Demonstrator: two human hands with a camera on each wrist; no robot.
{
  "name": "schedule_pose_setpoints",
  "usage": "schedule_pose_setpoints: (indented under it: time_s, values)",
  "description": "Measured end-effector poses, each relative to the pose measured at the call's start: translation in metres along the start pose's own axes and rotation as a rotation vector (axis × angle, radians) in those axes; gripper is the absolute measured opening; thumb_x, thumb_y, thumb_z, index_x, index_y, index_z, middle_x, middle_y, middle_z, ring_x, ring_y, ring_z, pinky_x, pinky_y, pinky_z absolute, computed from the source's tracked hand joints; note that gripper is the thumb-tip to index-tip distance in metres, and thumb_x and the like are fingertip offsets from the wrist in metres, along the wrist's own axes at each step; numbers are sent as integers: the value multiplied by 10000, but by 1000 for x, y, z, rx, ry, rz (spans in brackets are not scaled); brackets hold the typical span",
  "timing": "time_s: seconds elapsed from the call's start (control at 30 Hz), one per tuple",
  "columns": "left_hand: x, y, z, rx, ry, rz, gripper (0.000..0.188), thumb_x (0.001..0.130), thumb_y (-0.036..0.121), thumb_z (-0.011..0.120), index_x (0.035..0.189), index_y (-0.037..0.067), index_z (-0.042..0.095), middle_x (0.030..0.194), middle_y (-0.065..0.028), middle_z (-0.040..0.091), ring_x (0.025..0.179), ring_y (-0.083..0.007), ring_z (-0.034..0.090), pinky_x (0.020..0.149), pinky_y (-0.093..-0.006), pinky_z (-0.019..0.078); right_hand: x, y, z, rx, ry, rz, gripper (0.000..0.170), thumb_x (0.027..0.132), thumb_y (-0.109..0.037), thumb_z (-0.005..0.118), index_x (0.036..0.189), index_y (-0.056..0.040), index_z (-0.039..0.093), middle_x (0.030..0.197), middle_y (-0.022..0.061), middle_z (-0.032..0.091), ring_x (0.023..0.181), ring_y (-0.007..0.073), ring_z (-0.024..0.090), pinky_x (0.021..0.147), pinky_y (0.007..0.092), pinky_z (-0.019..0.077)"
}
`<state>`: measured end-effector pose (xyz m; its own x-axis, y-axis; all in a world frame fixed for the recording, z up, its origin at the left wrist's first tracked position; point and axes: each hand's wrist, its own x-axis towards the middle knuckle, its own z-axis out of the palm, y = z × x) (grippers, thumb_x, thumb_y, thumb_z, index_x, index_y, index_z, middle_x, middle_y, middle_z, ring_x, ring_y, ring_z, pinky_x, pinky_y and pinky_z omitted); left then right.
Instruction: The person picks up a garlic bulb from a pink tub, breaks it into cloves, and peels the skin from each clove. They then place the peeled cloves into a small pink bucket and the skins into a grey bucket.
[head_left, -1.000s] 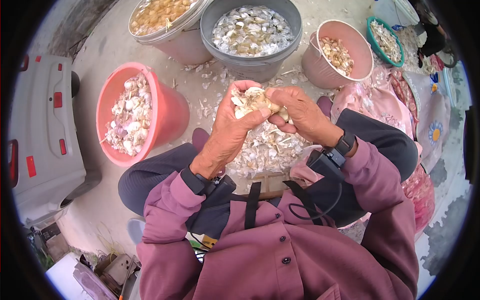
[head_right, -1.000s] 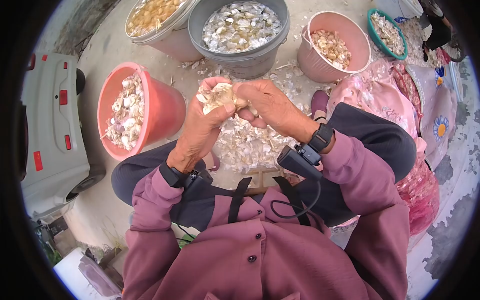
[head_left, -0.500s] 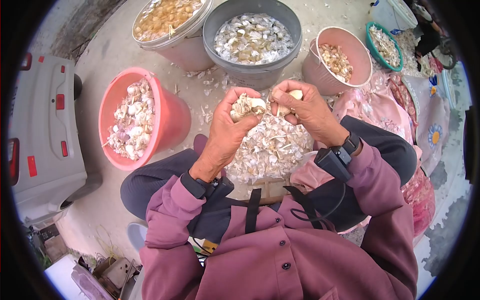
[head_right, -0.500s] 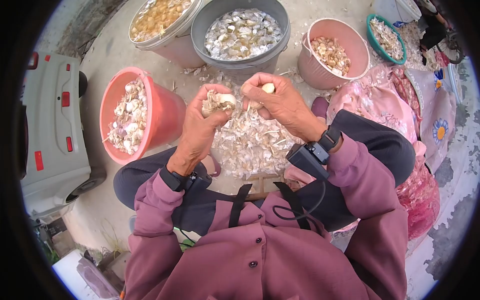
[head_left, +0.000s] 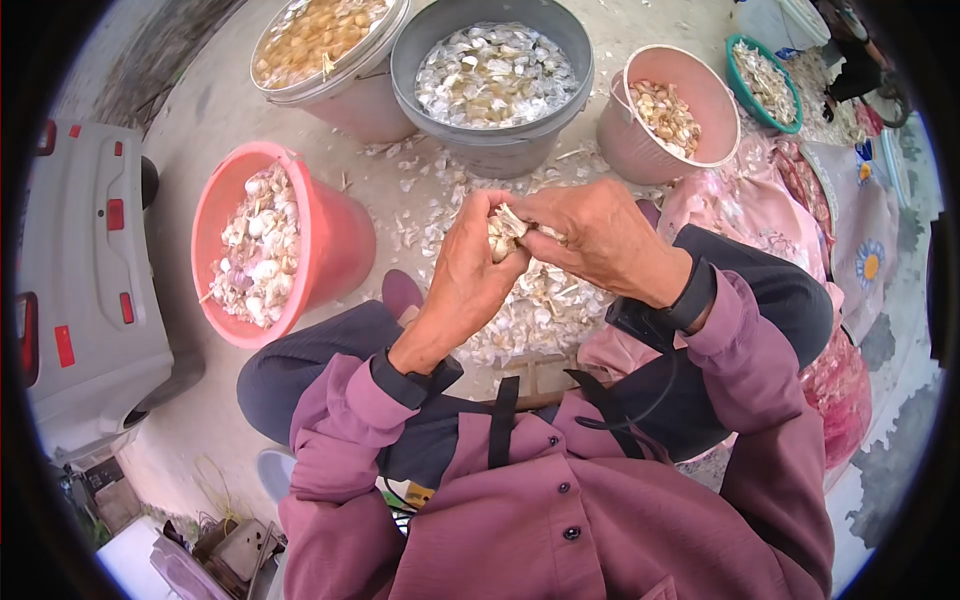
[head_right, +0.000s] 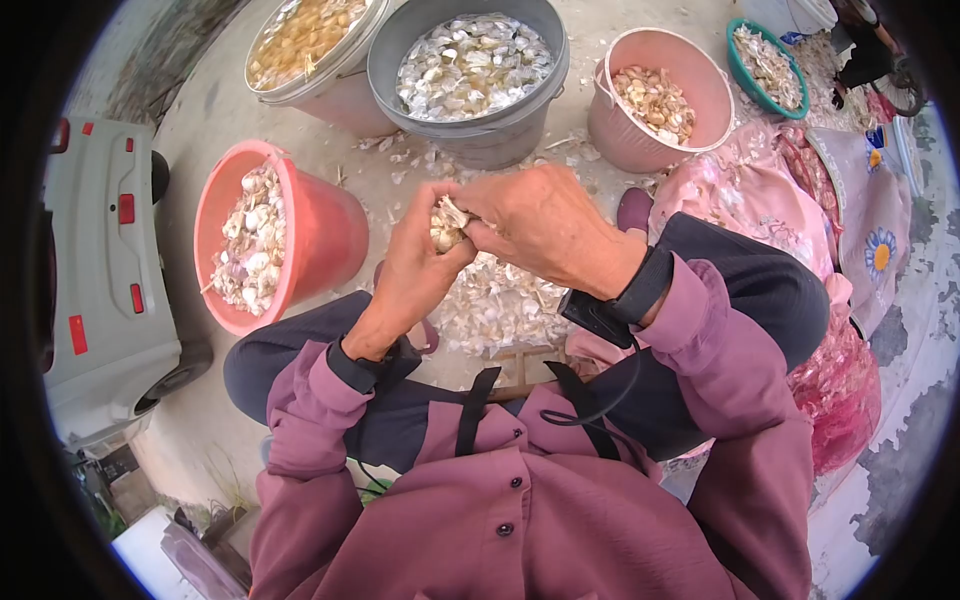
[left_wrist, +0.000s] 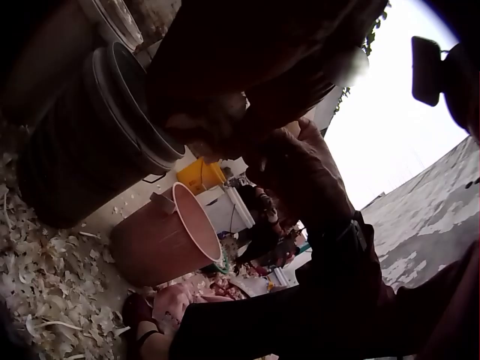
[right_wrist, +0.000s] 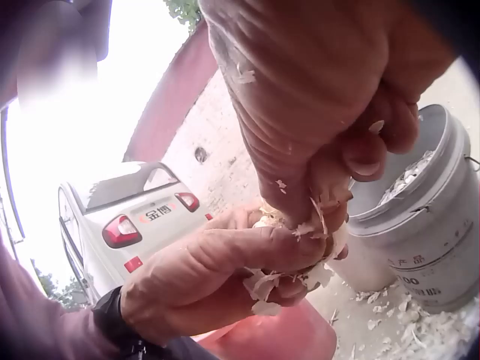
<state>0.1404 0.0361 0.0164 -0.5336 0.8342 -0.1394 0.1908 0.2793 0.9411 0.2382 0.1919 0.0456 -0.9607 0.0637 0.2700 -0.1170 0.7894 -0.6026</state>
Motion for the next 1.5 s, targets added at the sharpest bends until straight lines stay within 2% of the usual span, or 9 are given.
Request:
schedule_pose_setpoints:
  time_s: [0.17,0.23,0.27,0.4,0.53,0.6,0.77,0.87,1.5]
  values:
    - [-2,1,2,72,-16,34,439,830,8,624,1223,29,429,995,-59,551,841,-94,540,696,-233,462,-5,-6,8,13,104,116,153,793,-157,612,870,-26,624,652,164,595,622,358,600,565,432,466]
    - [1,15,-1,-71,0,-28,512,810,-9,632,1268,41,409,1011,-65,524,856,-101,549,703,-224,469,-1,5,5,292,48,401,160,811,-172,607,809,-12,608,608,158,586,575,318,590,544,404,451]
    - [-2,26,-2,-171,11,-57,486,823,25,624,1261,45,415,1008,-99,517,873,-150,562,717,-279,477,-1,6,1,330,47,420,187,817,-184,606,778,-1,607,587,147,592,553,263,578,546,375,444]
    - [-3,24,-5,-234,-27,17,447,826,17,625,1236,58,452,1003,-57,512,873,-113,543,736,-256,463,-7,19,17,622,-55,511,249,853,-221,588,761,9,615,625,140,628,592,237,610,587,366,461]
    - [-2,23,-11,-267,-73,16,375,825,23,634,1174,55,501,986,-34,531,869,-92,531,742,-248,456,-15,30,27,567,-263,456,294,883,-260,568,794,13,632,646,148,634,599,251,611,593,367,462]
    - [-2,23,-10,-239,3,-31,305,826,36,643,1108,53,528,964,-17,547,843,-73,518,719,-240,448,-14,28,18,93,-216,337,319,893,-288,560,830,13,646,652,154,631,591,265,598,594,377,456]
    - [1,18,-12,-234,79,-26,279,821,43,651,1068,54,521,907,-5,563,773,-73,509,665,-245,438,4,8,-17,431,-142,438,364,903,-351,594,804,-4,641,558,67,547,513,169,507,512,354,398]
    - [1,16,-8,-231,53,0,282,838,35,650,1089,40,523,872,12,567,760,-39,520,650,-193,430,4,2,-7,636,-151,515,397,886,-389,638,763,-13,605,562,1,478,541,95,441,497,280,368]
    - [-6,12,-12,-141,126,101,279,773,-38,643,998,46,502,891,-7,545,788,-64,512,666,-230,445,6,-6,24,524,-123,306,439,953,-385,525,746,1,539,591,56,423,572,132,389,519,332,354]
